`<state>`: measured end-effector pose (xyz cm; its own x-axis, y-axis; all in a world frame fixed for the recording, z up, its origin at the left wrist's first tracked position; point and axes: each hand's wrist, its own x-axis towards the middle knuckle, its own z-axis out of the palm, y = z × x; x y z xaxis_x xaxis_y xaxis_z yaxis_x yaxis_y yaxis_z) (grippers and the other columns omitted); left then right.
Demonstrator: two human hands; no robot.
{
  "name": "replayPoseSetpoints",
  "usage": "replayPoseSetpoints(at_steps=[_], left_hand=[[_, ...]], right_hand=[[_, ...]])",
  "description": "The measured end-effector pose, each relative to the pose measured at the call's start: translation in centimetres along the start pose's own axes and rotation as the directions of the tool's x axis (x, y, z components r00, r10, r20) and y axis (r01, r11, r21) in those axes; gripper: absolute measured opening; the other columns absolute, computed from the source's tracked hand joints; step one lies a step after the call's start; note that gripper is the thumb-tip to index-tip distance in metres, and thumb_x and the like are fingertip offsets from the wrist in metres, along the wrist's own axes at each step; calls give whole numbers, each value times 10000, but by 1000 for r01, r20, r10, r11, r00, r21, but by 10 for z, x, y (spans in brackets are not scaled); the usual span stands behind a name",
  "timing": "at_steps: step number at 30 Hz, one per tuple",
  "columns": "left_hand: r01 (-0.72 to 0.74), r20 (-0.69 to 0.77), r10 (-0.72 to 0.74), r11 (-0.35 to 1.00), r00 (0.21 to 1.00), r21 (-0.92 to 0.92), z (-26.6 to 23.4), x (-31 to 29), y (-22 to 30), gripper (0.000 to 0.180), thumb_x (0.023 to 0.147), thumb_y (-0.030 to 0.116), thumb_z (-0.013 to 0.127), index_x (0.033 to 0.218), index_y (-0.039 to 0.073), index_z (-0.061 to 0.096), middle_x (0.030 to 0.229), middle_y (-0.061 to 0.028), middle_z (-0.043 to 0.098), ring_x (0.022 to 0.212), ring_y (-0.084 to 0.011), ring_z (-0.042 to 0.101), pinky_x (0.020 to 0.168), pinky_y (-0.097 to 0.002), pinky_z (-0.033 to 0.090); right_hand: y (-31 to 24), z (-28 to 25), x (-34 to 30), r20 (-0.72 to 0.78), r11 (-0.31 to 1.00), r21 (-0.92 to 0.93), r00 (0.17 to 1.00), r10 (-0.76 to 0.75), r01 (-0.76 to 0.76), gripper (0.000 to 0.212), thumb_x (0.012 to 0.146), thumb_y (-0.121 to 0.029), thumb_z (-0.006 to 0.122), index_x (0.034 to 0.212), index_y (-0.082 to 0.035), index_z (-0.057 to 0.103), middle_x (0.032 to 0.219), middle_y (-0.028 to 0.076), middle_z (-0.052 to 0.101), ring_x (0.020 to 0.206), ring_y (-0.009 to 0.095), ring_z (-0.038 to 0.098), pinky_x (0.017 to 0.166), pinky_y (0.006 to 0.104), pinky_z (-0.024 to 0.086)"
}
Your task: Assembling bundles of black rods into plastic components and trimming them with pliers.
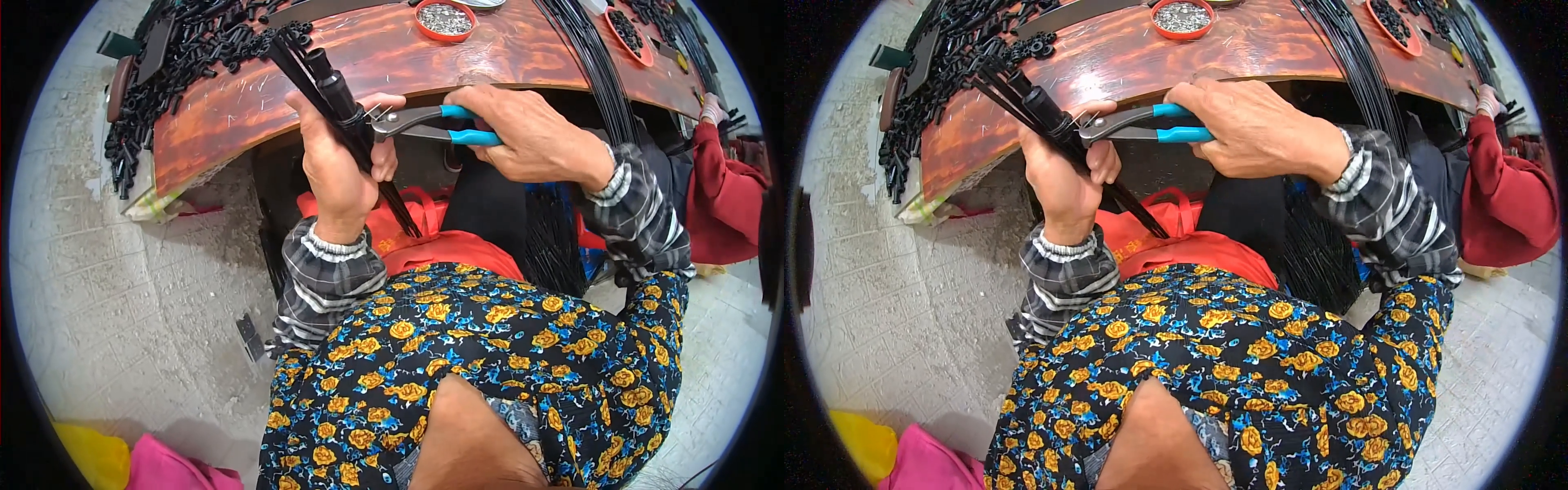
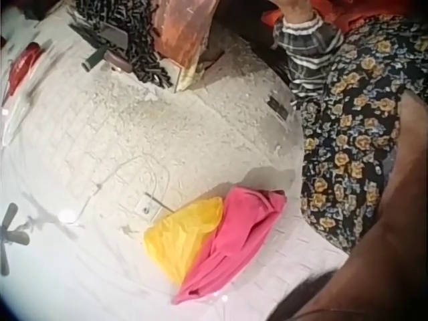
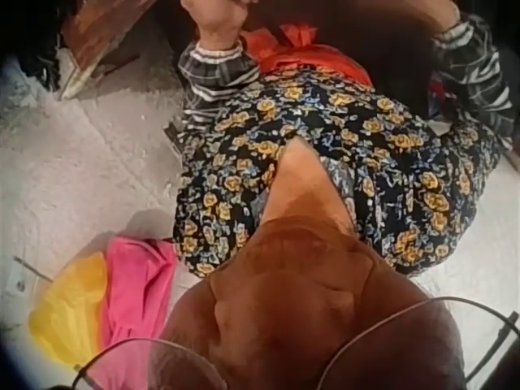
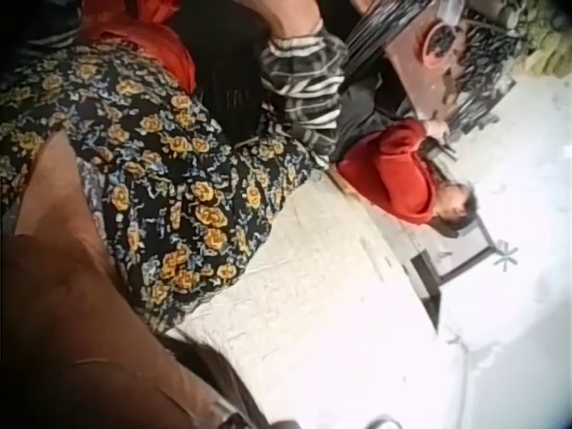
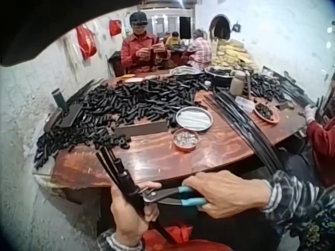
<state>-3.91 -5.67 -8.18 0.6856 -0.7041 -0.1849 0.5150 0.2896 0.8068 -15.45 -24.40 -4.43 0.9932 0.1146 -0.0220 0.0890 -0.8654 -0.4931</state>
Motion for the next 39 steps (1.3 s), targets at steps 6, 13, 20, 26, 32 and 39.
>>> replayPoseSetpoints(at_steps=[6,13,20,26,32,39], left_hand=[[-66,-61,74,990,995,122,4,4,-7,927,881,765,174,1017,-26,639,471,4,385,385,-125,328,405,-270,290],[-88,-145,108,986,983,140,13,1,-8,905,882,758,205,845,-18,671,491,-13,465,363,-102,366,348,-243,296],[-49,-129,66,990,989,129,8,10,-13,929,882,762,185,870,-29,671,462,-4,428,364,-100,350,361,-241,278],[-44,-84,53,994,995,103,6,4,-14,959,856,793,184,895,-34,669,442,12,387,364,-98,327,372,-241,268],[-36,-85,44,995,995,94,12,-1,-11,967,849,799,178,903,-33,668,431,13,373,362,-97,319,370,-242,267],[-40,-53,49,986,997,162,19,-2,-14,973,850,797,166,920,-33,668,419,6,373,349,-99,324,360,-245,285]], right_hand=[[-2,5,-3,-212,961,-275,973,-90,29,536,718,-48,642,1224,-49,464,979,171,521,892,371,555,730,444,450],[-13,5,-9,-253,910,-400,967,2,-107,324,786,-119,673,1045,-44,494,834,150,574,778,338,599,655,416,474],[8,64,-9,-354,987,64,922,160,-147,185,771,-71,664,837,-28,497,661,203,560,641,414,580,528,459,437],[9,70,-6,-274,976,189,949,155,-104,165,762,-53,655,811,-21,501,654,196,554,644,417,567,533,447,429],[5,41,-13,-220,985,132,966,138,-111,170,808,-140,659,791,-35,527,640,184,574,648,415,575,548,469,423],[-4,-16,-16,-123,947,-318,992,14,-53,138,692,-39,652,779,3,555,630,201,579,658,406,598,572,469,460]])
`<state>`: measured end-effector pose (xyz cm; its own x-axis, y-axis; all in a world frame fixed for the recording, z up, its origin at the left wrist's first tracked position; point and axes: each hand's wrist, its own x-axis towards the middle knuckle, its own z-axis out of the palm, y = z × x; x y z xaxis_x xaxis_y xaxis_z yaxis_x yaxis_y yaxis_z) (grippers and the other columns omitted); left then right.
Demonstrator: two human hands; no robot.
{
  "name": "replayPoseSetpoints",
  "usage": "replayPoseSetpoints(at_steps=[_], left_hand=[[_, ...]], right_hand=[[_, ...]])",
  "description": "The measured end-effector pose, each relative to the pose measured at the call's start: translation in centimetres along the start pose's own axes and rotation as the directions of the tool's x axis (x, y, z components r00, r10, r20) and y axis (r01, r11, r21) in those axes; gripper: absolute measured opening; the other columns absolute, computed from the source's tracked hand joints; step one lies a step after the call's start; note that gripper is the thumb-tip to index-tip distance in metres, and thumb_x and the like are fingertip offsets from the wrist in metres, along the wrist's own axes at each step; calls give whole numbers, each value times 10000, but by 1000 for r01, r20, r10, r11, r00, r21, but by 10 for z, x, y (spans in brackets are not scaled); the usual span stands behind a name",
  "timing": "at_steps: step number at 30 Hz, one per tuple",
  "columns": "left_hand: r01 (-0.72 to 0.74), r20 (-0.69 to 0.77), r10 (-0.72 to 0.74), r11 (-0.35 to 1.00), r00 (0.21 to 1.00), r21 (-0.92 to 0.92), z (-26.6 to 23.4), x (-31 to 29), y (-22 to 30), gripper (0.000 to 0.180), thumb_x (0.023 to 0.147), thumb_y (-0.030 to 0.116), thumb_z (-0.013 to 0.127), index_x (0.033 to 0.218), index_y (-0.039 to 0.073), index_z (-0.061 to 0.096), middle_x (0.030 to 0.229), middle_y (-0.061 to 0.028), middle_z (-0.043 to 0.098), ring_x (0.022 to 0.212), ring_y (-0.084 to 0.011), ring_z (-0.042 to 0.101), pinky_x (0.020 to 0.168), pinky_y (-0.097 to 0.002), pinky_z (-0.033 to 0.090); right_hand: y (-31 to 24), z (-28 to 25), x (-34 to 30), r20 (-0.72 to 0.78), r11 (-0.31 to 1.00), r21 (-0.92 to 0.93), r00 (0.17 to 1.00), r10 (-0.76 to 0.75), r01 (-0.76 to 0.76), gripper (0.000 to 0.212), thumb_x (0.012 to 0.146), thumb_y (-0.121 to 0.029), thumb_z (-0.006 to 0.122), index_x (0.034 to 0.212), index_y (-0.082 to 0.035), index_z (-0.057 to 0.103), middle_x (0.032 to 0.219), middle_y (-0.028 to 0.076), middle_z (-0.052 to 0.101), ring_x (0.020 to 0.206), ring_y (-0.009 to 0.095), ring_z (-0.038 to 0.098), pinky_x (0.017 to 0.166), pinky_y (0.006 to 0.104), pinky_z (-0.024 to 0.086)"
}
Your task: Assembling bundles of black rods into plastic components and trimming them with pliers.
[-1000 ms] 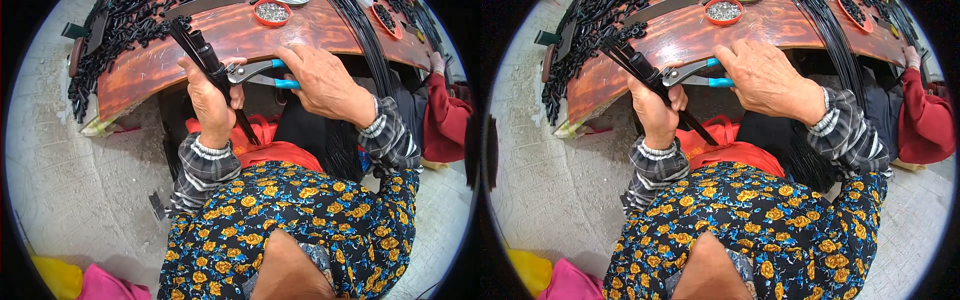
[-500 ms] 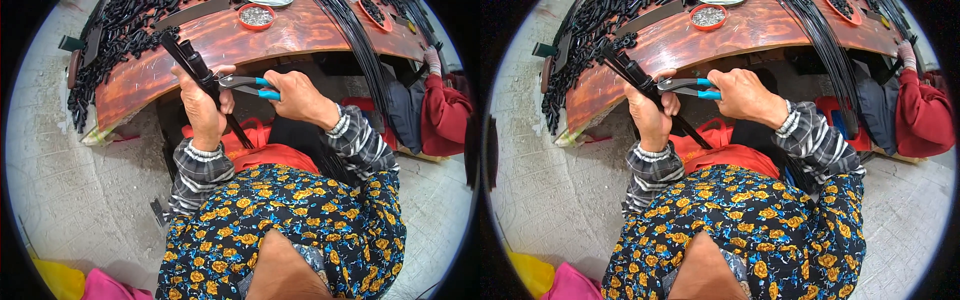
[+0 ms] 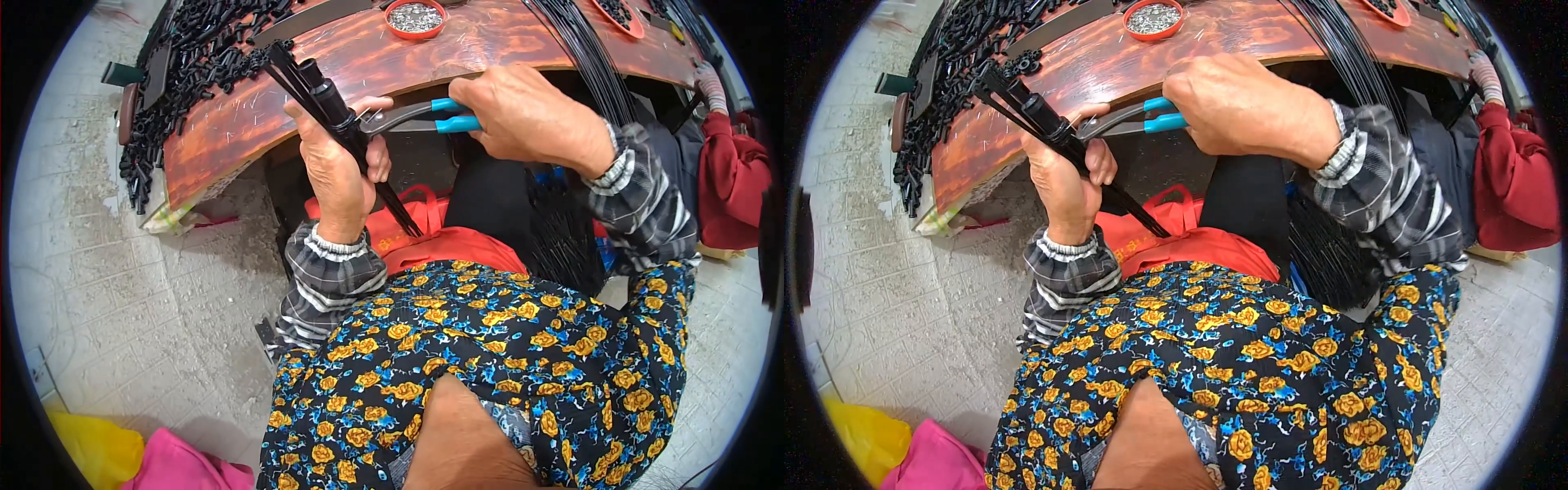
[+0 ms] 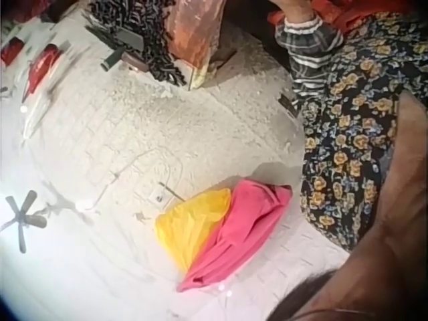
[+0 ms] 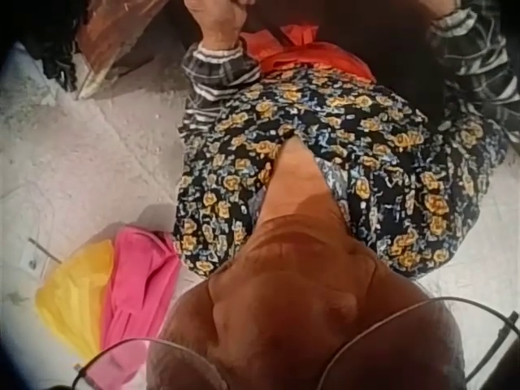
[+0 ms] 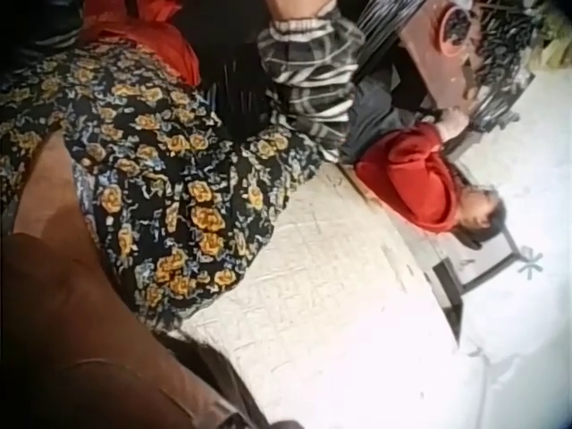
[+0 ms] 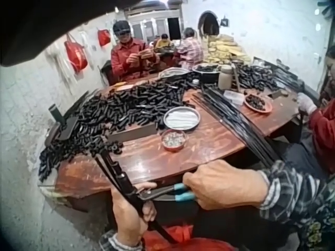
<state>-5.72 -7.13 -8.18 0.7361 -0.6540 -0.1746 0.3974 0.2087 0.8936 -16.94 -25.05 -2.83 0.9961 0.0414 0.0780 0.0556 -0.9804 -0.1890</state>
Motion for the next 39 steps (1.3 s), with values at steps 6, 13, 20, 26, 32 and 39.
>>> replayPoseSetpoints(at_steps=[6,13,20,26,32,39], left_hand=[[-47,-28,48,997,998,56,6,4,0,971,853,794,163,934,-33,665,419,5,376,346,-103,332,357,-251,295],[-46,-24,46,999,999,-27,-10,8,-3,942,841,803,210,1095,-14,605,470,25,370,380,-95,342,379,-249,285],[-203,131,211,976,969,-73,-10,6,-5,876,862,762,293,1390,67,361,587,6,438,430,-95,361,402,-253,297],[-152,171,170,982,971,-114,-15,4,-1,739,936,664,281,1325,61,454,573,-14,447,457,-111,400,422,-257,320],[-131,156,156,979,975,-154,-18,5,-2,697,943,644,313,1263,59,516,551,-17,454,448,-121,409,433,-264,330],[-128,117,151,975,982,-183,-19,5,-2,675,945,637,324,1230,64,538,554,-21,466,445,-121,412,429,-268,323]], right_hand=[[-3,-17,1,-215,968,-196,957,-196,154,149,698,-51,637,799,7,545,658,167,597,636,356,621,574,438,491],[-22,46,-5,-120,972,196,980,159,-134,177,770,-123,639,767,21,537,605,201,574,589,371,610,568,413,489],[-16,84,-11,-214,939,299,946,242,-172,189,795,-228,665,771,-50,604,605,175,591,592,380,609,538,463,468],[-19,63,-7,-182,957,254,965,190,-141,496,720,-3,660,1193,-52,521,805,169,637,763,353,637,652,448,498],[-22,63,1,-356,991,77,926,128,-107,738,675,87,593,1368,-72,392,1006,187,488,952,366,493,786,419,480],[-29,53,7,-423,988,17,894,148,-155,742,660,108,572,1362,-79,419,1001,179,473,954,358,474,823,403,456]])
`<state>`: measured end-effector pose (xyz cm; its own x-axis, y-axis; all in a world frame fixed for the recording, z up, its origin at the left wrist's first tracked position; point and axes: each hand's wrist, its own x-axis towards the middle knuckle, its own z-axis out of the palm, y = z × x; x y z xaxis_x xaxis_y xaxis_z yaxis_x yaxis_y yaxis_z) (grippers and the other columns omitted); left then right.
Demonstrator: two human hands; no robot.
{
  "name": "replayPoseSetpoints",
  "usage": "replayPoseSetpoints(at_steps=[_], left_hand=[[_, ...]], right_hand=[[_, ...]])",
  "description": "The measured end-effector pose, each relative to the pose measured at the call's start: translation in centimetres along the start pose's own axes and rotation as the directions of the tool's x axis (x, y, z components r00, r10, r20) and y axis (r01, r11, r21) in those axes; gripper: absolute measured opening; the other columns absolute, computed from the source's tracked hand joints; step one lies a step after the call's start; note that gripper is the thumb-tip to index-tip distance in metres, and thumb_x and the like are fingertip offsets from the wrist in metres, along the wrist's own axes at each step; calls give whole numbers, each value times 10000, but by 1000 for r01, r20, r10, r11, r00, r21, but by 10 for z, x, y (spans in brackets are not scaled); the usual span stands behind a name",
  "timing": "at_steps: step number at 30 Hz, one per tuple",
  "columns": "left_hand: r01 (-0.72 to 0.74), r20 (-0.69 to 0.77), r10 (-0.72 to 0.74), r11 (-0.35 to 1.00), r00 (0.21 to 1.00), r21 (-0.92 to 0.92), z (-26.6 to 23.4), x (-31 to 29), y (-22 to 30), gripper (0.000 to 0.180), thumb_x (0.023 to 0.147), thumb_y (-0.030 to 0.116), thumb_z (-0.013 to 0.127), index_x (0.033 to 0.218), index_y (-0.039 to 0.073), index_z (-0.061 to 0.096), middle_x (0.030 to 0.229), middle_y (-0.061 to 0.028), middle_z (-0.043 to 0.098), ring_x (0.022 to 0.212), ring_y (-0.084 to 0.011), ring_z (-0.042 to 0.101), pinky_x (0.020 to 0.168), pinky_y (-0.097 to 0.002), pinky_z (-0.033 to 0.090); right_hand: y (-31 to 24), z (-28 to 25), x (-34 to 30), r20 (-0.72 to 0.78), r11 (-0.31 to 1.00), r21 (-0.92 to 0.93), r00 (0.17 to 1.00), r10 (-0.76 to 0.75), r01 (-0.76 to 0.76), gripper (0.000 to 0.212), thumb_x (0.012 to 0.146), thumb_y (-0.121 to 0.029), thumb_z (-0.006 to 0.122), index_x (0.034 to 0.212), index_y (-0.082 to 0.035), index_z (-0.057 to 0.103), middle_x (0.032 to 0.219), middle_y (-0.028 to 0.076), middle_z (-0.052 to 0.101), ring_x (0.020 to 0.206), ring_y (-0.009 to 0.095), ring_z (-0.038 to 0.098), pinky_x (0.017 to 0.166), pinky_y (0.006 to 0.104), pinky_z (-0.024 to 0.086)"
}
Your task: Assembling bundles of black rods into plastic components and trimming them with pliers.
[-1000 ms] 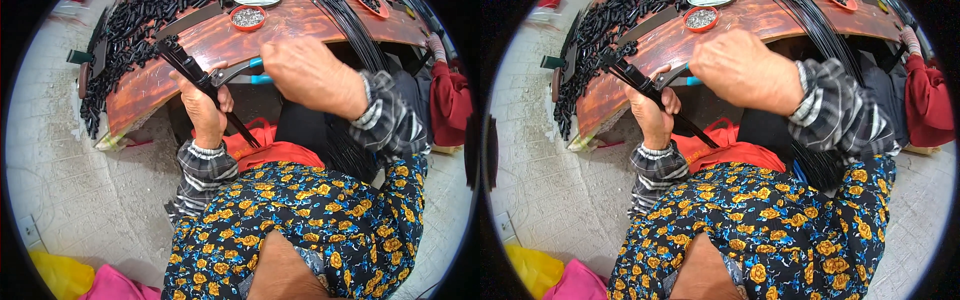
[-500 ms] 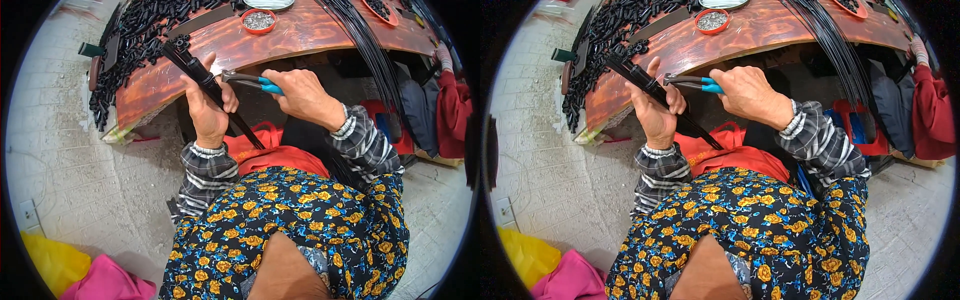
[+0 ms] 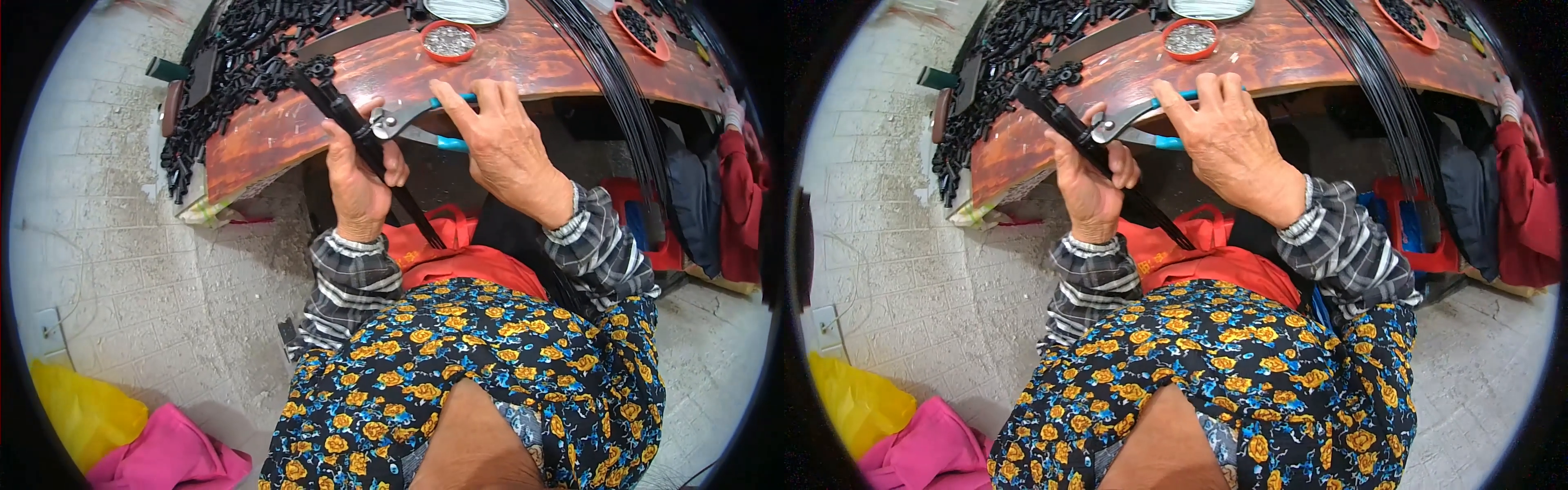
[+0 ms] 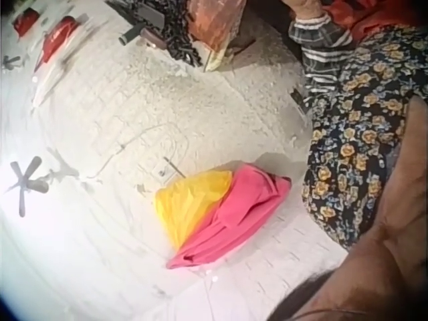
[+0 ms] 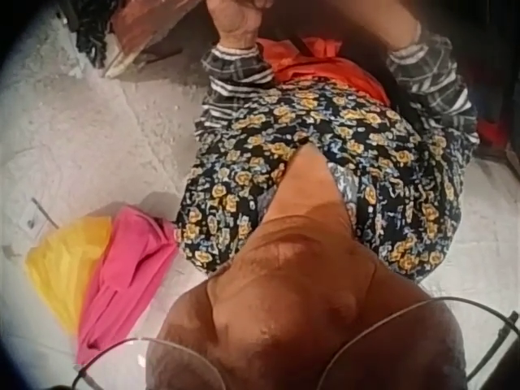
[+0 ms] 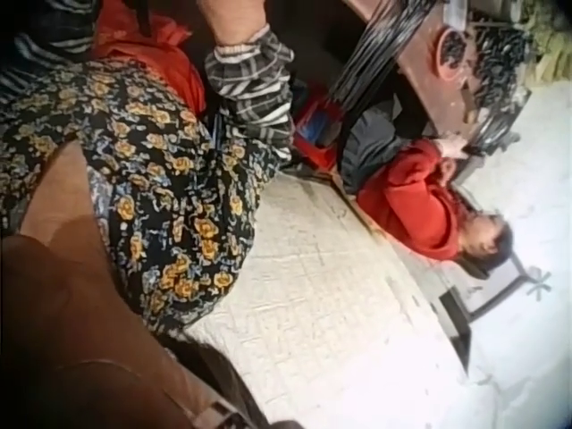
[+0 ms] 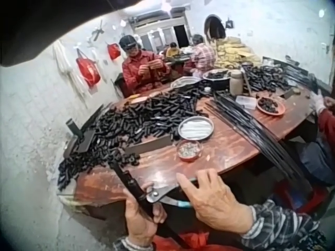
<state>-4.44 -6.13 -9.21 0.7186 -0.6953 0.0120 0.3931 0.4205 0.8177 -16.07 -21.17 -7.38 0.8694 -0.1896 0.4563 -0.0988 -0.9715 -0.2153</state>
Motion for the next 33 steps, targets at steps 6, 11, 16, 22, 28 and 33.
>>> replayPoseSetpoints(at_steps=[6,11,16,22,28,33], left_hand=[[-33,-94,34,999,995,11,0,0,-1,655,941,620,372,1198,46,555,545,-23,466,431,-120,406,418,-263,318],[-26,-180,44,994,983,103,5,-3,1,679,922,659,360,1187,63,547,532,-19,433,429,-132,381,432,-277,309],[-71,-212,93,991,973,109,6,-3,-1,667,917,636,422,1167,36,569,538,-28,454,426,-115,399,422,-251,325],[-47,-201,64,995,977,87,2,-2,0,681,918,644,409,1182,34,556,530,-26,443,429,-112,392,423,-255,321],[-98,30,101,993,994,-69,1,-8,-3,715,916,577,499,1364,31,392,606,-26,472,486,-102,423,431,-254,333],[-75,52,79,995,996,-63,17,-16,-2,627,835,140,710,1366,7,404,629,-15,493,498,-86,448,447,-228,353]], right_hand=[[-15,14,-6,-67,995,-31,994,88,-90,701,678,72,575,1346,-92,441,978,170,480,920,342,486,773,399,469],[-28,20,-12,-57,986,-36,985,162,-164,711,680,60,590,1353,-114,440,931,149,470,878,322,493,702,394,473],[-35,30,-20,-47,972,32,971,233,-231,726,681,46,618,1359,-151,446,905,135,472,850,305,507,668,394,482],[-19,30,-17,-51,972,112,975,215,-209,604,681,-14,687,1241,-209,571,796,87,514,766,281,558,622,406,483],[56,-11,35,-35,928,219,953,-301,301,465,697,-53,720,1143,-170,657,891,106,665,817,314,652,679,376,524],[67,-41,44,791,596,605,487,-370,-529,698,617,-119,832,1245,13,557,685,99,641,521,181,619,473,271,472]])
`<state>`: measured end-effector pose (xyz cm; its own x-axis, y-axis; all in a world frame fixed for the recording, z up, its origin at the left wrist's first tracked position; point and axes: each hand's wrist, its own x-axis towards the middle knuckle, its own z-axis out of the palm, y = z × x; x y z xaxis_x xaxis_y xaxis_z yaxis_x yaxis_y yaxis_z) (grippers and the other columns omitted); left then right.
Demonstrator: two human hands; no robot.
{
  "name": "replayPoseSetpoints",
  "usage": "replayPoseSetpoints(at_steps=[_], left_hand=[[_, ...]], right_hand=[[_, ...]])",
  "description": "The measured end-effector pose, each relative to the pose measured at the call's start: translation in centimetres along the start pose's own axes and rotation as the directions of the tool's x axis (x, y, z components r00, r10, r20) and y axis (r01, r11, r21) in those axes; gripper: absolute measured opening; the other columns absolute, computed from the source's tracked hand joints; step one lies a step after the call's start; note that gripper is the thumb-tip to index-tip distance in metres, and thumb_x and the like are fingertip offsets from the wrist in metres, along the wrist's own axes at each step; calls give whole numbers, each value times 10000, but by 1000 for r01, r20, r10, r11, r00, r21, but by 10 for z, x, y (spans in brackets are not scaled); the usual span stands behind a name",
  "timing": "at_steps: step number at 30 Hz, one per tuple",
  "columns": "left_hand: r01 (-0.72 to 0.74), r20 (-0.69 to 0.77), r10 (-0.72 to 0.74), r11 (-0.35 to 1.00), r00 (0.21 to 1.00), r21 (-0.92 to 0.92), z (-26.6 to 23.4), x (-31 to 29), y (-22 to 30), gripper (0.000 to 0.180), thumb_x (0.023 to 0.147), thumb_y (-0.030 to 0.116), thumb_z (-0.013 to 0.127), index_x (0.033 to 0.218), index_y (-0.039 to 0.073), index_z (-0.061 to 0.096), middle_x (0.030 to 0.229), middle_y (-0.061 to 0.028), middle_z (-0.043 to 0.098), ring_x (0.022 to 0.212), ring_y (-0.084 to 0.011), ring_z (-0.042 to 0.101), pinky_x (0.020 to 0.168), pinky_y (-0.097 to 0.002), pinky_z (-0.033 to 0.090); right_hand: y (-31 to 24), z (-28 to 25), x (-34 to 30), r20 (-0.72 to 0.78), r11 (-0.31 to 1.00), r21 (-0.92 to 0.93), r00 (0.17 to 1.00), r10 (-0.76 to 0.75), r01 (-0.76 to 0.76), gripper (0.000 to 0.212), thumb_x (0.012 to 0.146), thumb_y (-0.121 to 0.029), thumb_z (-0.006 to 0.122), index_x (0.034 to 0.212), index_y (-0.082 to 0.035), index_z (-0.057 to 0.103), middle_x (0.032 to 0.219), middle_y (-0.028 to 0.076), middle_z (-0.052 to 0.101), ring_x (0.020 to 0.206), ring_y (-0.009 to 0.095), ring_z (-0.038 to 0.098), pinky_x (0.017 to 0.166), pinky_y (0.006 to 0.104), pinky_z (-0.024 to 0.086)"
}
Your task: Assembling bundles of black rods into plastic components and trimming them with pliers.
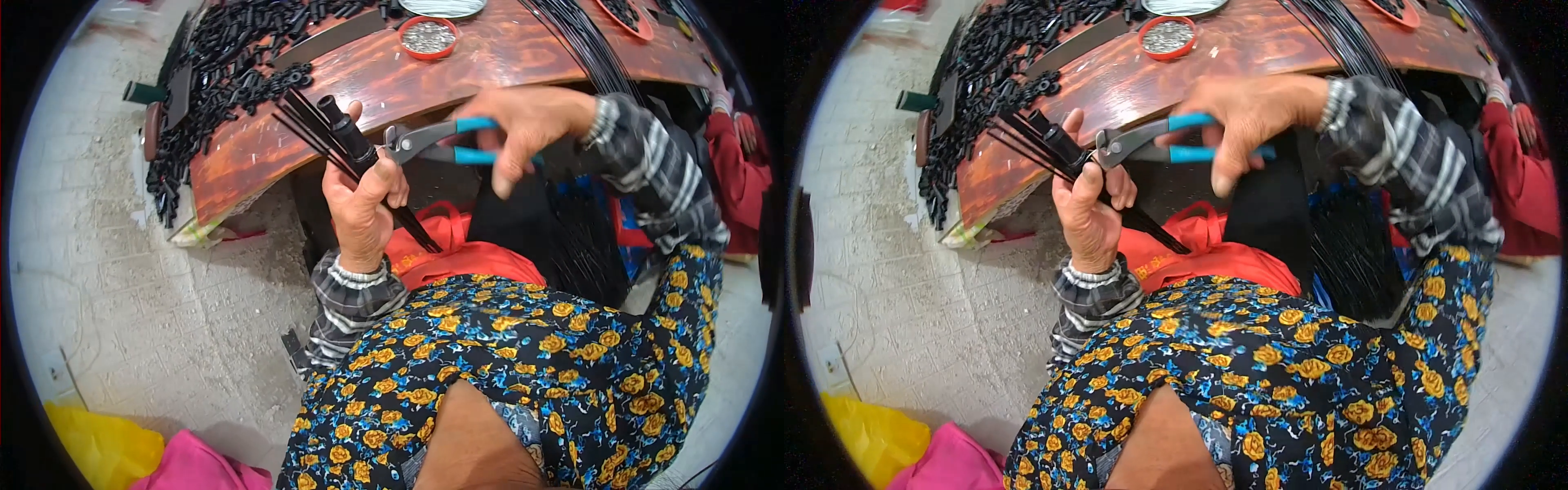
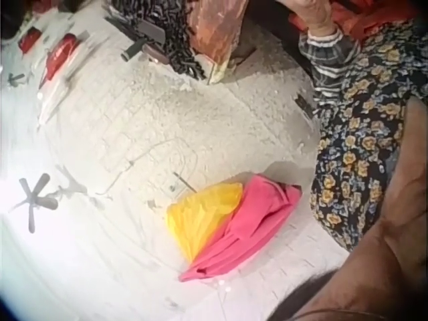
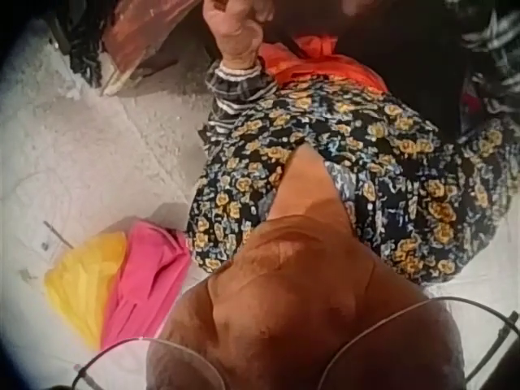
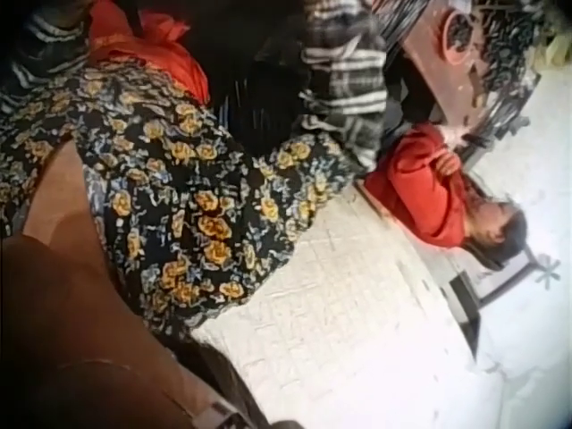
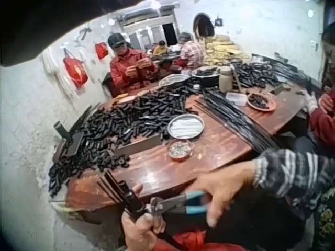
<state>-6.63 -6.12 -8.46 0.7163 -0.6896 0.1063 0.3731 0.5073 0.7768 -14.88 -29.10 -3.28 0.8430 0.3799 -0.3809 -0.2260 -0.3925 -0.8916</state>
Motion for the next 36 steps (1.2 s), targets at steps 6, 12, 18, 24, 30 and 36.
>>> replayPoseSetpoints(at_steps=[6,12,18,24,30,36], left_hand=[[115,117,-130,985,985,125,3,-6,3,364,857,82,658,1180,-52,556,597,16,484,484,-65,425,447,-227,315],[91,-38,-86,986,996,137,7,-6,2,442,801,70,724,1201,-23,562,638,34,501,492,-45,414,457,-214,315],[-26,74,10,976,997,217,5,-1,-5,653,824,160,702,1364,-42,394,576,30,441,469,-63,382,453,-246,340],[63,57,-80,964,995,257,-2,-7,4,545,832,300,736,1175,-63,518,568,27,438,460,-73,386,447,-249,329],[-35,87,13,964,996,264,3,-5,-4,641,772,293,779,1219,-68,494,593,21,466,479,-72,411,458,-242,351],[126,127,-159,963,979,238,-2,-4,4,576,818,268,735,1209,-80,496,563,26,422,457,-69,371,451,-242,315]], right_hand=[[19,23,-4,392,933,316,919,34,-169,655,633,-125,771,1196,105,530,569,46,562,447,112,549,410,238,407],[-18,50,-26,-494,482,-838,730,-473,-255,493,690,-38,542,1179,-20,482,997,167,531,922,362,536,756,432,435],[0,42,-19,-33,933,305,977,209,-189,469,734,-300,741,1043,27,608,615,39,568,474,87,545,406,235,409],[-8,52,-23,-301,833,-553,924,-237,33,390,804,-254,592,1084,8,524,811,150,565,709,281,595,624,382,457],[-6,53,-26,-189,984,118,970,151,-130,357,781,-212,685,1003,53,597,655,83,616,526,174,595,471,301,453],[-16,41,-27,-75,986,99,987,144,-136,643,697,-223,757,1220,49,500,636,71,589,499,133,565,449,263,436]])
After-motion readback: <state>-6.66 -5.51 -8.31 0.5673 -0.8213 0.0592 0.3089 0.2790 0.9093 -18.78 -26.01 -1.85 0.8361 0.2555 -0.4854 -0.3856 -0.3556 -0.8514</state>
